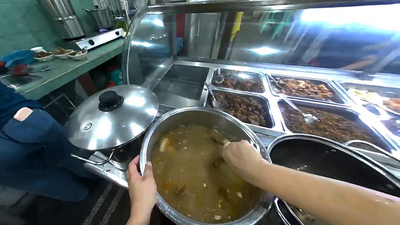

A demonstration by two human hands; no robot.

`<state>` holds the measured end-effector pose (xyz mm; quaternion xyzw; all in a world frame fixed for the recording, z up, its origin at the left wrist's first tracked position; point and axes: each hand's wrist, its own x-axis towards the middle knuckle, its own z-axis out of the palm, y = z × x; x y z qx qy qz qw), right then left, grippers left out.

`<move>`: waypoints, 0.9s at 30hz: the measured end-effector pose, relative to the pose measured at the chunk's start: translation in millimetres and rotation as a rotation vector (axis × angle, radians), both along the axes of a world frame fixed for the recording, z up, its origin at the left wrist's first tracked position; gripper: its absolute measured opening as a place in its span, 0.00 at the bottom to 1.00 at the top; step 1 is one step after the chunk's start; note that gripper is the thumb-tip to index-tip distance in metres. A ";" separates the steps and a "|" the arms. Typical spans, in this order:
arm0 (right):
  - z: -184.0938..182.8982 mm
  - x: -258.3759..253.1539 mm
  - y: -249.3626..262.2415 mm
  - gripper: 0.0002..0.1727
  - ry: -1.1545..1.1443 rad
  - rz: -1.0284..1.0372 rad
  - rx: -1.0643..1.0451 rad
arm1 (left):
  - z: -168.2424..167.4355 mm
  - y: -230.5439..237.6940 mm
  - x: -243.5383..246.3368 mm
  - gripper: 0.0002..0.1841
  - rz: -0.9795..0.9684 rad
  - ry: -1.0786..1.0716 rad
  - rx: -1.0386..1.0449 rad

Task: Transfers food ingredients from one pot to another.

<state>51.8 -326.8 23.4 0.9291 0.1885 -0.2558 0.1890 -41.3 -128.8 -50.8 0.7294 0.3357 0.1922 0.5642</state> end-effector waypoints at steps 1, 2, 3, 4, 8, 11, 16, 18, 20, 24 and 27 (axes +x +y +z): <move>6.2 -2.1 -1.7 0.14 0.020 -0.009 -0.007 | 0.0 -0.1 0.2 0.21 0.002 -0.002 -0.003; 13.3 -3.7 -3.2 0.13 0.043 -0.024 -0.021 | 0.2 -0.2 0.4 0.21 0.005 -0.005 -0.012; 20.9 -4.9 -4.1 0.13 0.067 -0.045 -0.040 | 0.3 -0.3 0.7 0.22 0.009 -0.011 -0.019; 26.9 -5.2 -5.4 0.13 0.083 -0.054 -0.067 | 0.5 -0.3 0.8 0.22 0.013 -0.016 -0.026; 38.3 -6.6 -19.7 0.10 0.075 -0.020 -0.099 | 1.6 -1.5 0.4 0.21 0.021 -0.034 -0.040; 39.5 -12.0 -28.7 0.09 0.112 0.008 -0.107 | -0.5 -1.4 0.3 0.21 0.015 -0.052 -0.039; 45.0 -21.0 -26.1 0.11 0.253 0.052 -0.114 | 0.2 -2.6 0.7 0.21 0.021 -0.061 -0.057; 41.9 -23.5 -22.4 0.12 0.289 0.040 -0.067 | -0.1 -2.7 1.1 0.21 0.017 -0.061 -0.063; 40.6 -27.4 -13.9 0.13 0.326 0.006 -0.038 | 0.0 -3.0 1.0 0.21 0.013 -0.067 -0.058; 29.3 -33.3 2.3 0.14 0.377 -0.056 0.034 | -1.0 -2.6 1.3 0.21 0.017 -0.073 -0.072; 20.1 -33.4 13.4 0.15 0.406 -0.124 0.086 | -2.9 -2.4 2.5 0.21 0.021 -0.091 -0.080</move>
